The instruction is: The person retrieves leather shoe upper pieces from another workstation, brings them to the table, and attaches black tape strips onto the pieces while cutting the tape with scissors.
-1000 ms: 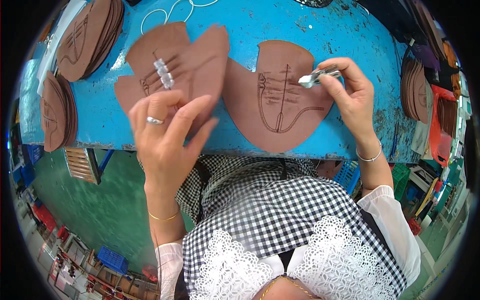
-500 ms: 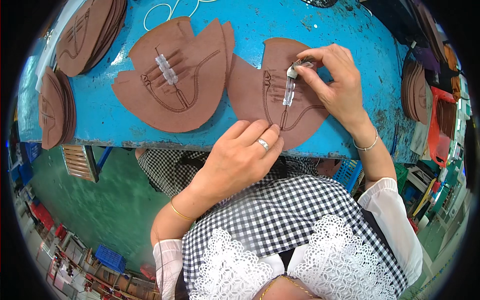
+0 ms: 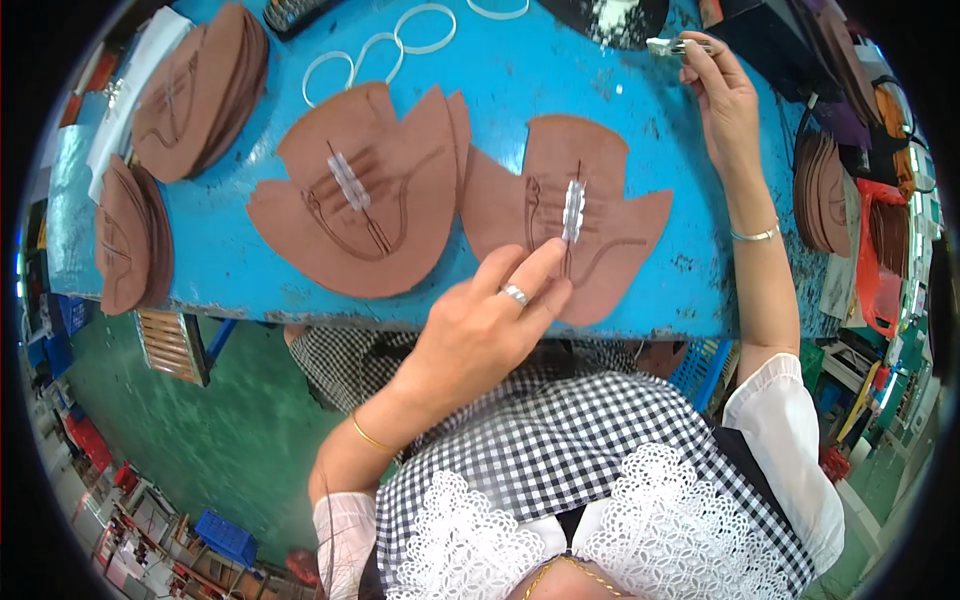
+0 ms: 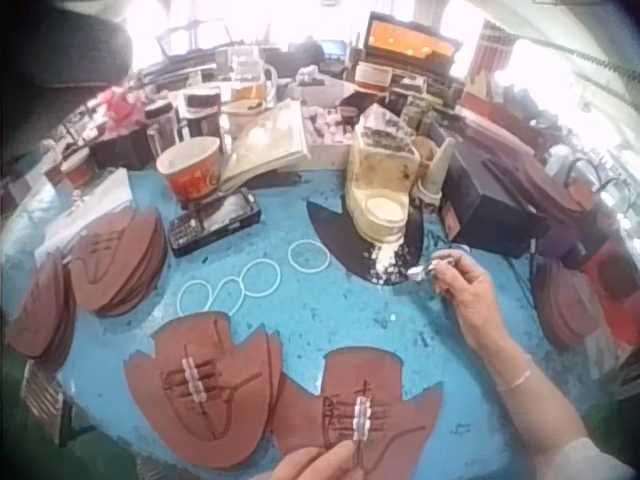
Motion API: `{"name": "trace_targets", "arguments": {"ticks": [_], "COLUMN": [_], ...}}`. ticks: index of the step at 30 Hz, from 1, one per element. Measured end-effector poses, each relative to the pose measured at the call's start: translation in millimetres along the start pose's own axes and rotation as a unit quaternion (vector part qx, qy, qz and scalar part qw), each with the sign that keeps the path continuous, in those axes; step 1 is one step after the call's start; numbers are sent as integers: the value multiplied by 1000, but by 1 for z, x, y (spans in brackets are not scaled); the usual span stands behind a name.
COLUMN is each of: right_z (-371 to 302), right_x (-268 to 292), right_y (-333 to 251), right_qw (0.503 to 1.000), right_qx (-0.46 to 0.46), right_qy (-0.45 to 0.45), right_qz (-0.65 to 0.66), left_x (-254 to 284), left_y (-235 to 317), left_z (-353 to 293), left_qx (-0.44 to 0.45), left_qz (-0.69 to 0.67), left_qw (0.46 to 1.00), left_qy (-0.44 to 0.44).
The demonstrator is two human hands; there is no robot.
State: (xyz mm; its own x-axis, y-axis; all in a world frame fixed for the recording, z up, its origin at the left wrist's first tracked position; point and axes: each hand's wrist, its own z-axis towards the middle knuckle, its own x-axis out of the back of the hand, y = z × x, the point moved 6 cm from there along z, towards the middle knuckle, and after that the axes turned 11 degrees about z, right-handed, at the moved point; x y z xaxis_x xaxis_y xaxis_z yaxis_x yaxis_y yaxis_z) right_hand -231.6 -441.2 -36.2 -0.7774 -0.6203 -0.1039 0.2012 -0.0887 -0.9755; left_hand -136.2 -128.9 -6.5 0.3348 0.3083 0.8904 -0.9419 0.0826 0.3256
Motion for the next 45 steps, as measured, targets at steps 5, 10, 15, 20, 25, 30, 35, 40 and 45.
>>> {"name": "trace_targets", "arguments": {"ticks": [5,10,15,20,25,30,35,40,45], "right_z": [42,44,-2,-77,-104,-102,-108,-149,-193], "right_x": [16,21,-18,-99,-169,-202,-184,-122,-51], "right_y": [26,15,-15,-8,-6,8,2,-35,-50], "right_qw": [992,892,958,941,901,911,917,950,970], "right_qx": [40,157,97,-271,-312,-288,-229,-233,-202], "right_qy": [39,12,24,-202,-302,-293,-324,-199,-87], "right_qz": [-110,-424,-268,-31,6,47,-33,66,99], "left_x": [35,74,60,60,68,59,34,26,0], "left_y": [7,11,-38,-63,-123,-142,-119,-60,-6], "left_z": [7,-10,-55,-84,-121,-105,-70,-53,-21], "left_qx": [14,-103,61,222,426,417,401,283,229], "left_qz": [-302,-130,94,-50,-523,-579,-530,-621,-534], "left_qw": [951,968,981,969,672,662,720,711,814], "left_qy": [59,187,159,99,303,229,199,170,-16]}}
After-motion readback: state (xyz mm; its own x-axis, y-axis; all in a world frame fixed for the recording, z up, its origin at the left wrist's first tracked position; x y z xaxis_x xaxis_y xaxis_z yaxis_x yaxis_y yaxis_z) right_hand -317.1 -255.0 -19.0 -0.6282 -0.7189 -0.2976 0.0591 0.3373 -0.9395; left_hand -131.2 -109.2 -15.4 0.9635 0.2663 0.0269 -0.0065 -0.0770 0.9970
